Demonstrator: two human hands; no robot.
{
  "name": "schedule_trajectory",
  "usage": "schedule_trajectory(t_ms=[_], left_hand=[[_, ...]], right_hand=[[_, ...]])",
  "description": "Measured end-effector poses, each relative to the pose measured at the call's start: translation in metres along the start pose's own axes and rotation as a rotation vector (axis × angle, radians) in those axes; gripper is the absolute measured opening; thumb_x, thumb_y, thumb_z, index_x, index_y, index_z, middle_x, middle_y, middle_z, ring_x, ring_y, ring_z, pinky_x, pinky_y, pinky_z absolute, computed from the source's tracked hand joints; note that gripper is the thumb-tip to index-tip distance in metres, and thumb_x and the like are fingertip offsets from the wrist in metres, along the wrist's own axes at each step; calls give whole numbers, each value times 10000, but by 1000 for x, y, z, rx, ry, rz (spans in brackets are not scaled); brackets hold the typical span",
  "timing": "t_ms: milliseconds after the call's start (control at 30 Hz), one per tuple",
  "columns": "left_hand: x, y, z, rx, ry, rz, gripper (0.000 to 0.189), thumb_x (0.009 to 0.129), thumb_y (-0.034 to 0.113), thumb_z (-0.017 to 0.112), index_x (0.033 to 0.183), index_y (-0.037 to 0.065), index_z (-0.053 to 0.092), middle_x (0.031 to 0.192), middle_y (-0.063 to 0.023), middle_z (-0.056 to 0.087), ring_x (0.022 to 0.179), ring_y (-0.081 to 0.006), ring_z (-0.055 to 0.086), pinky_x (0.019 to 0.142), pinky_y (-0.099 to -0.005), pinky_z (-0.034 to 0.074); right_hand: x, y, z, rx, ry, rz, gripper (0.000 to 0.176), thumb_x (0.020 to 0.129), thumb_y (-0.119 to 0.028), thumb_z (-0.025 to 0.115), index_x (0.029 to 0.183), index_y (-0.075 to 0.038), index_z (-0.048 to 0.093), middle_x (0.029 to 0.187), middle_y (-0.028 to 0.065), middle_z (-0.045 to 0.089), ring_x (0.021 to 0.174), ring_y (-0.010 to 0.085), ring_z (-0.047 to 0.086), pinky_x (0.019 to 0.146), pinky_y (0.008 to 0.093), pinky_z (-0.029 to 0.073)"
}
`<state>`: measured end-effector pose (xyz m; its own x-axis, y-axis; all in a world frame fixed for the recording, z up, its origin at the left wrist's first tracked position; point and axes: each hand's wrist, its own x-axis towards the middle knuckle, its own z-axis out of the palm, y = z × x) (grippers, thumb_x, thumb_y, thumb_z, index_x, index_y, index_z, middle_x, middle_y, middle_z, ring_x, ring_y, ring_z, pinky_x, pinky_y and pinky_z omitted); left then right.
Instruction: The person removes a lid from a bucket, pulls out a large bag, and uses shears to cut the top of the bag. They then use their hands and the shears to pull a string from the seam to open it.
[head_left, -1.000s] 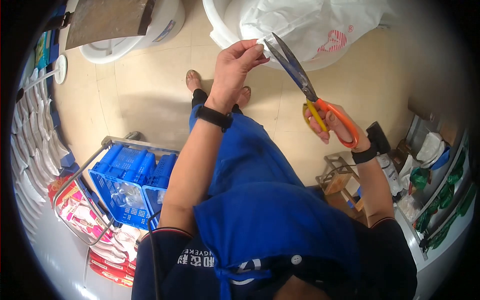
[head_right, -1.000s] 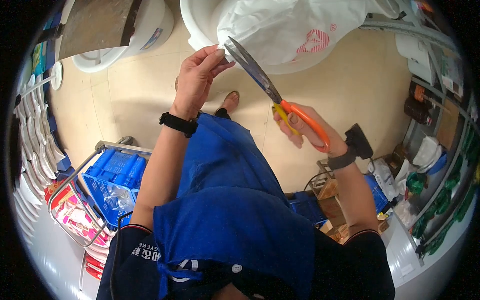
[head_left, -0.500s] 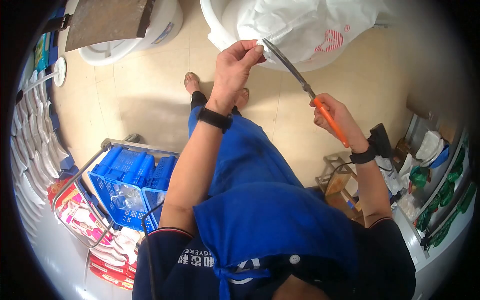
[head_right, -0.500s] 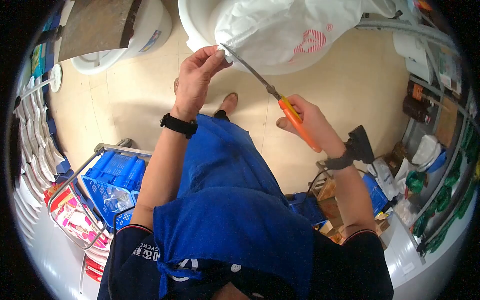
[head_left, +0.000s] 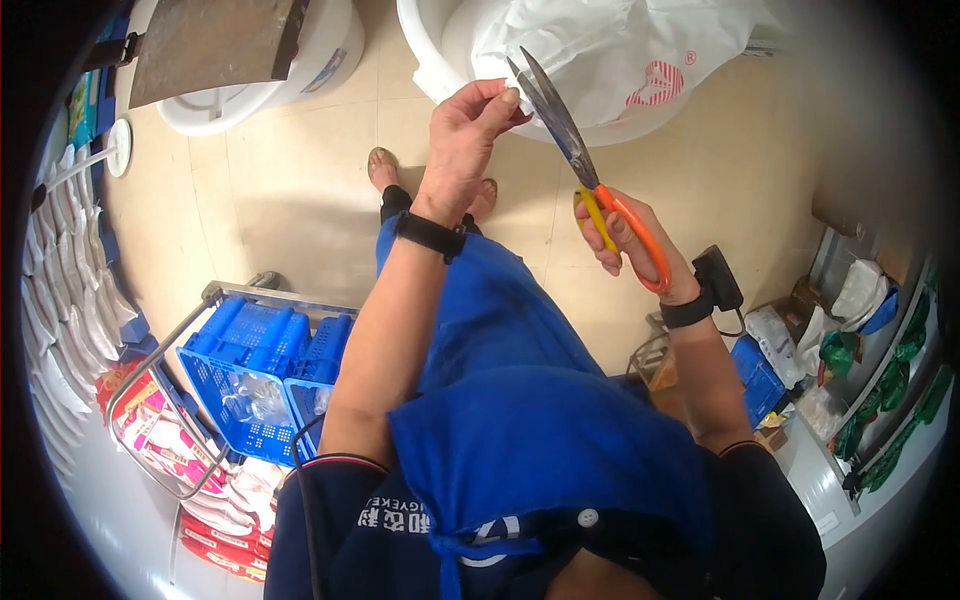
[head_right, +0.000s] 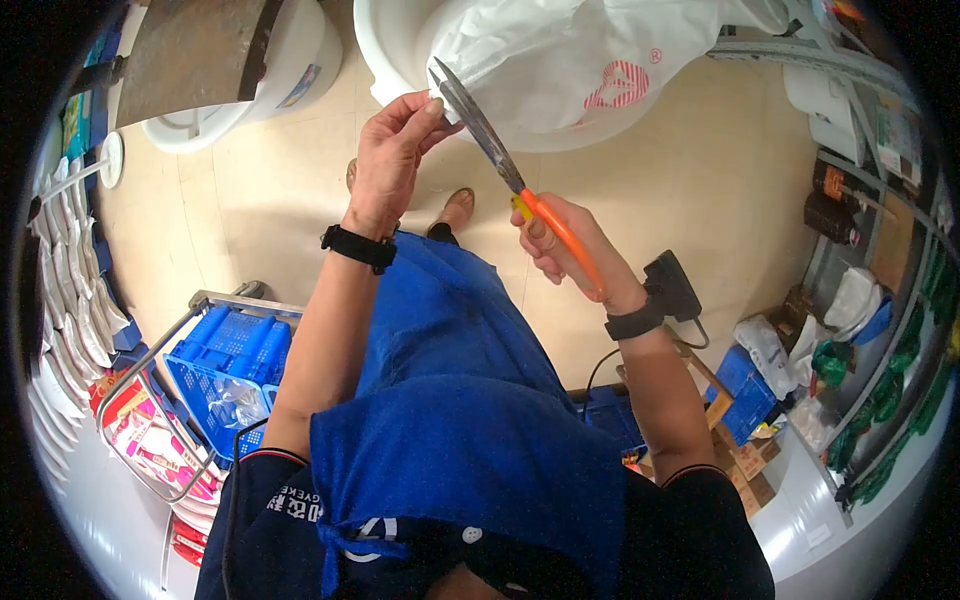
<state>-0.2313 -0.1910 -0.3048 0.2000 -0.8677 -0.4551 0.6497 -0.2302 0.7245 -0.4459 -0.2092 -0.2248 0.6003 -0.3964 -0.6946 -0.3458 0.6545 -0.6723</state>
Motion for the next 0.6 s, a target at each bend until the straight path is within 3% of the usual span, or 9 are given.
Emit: schedule_trajectory(t_ms=[100, 200, 400, 600], left_hand=[[-4, 2, -3, 68, 31, 10, 179, 895, 127, 578, 991, -24, 586, 935, -77, 636, 870, -157, 618, 873, -300, 495], [-4, 1, -7, 117, 26, 50, 174, 893, 129, 584, 982, -20, 592, 925, -67, 635, 867, -149, 614, 855, -283, 490], [-6, -5, -6, 209, 67, 106, 186, 883, 113, 593, 974, -50, 594, 839, -53, 631, 796, -107, 600, 730, -222, 470], [-7, -3, -4, 191, 59, 143, 170, 880, 100, 593, 967, -46, 593, 831, -53, 630, 784, -106, 604, 729, -226, 478]], right_hand=[[1, -3, 9, 18, 4, 26, 458, 896, -493, 513, 955, -39, 492, 638, -35, 412, 482, 36, 389, 414, 175, 342], [4, -5, 13, -254, 55, -20, 566, 877, -576, 469, 971, -18, 484, 658, -10, 437, 462, 49, 390, 412, 187, 347], [-3, -22, 17, -370, 82, 154, 484, 884, -538, 494, 877, -55, 463, 614, -35, 396, 469, 36, 387, 409, 182, 364], [5, 3, 18, -447, 171, -88, 446, 895, -505, 501, 807, -71, 445, 584, -35, 383, 394, 37, 365, 353, 188, 332]])
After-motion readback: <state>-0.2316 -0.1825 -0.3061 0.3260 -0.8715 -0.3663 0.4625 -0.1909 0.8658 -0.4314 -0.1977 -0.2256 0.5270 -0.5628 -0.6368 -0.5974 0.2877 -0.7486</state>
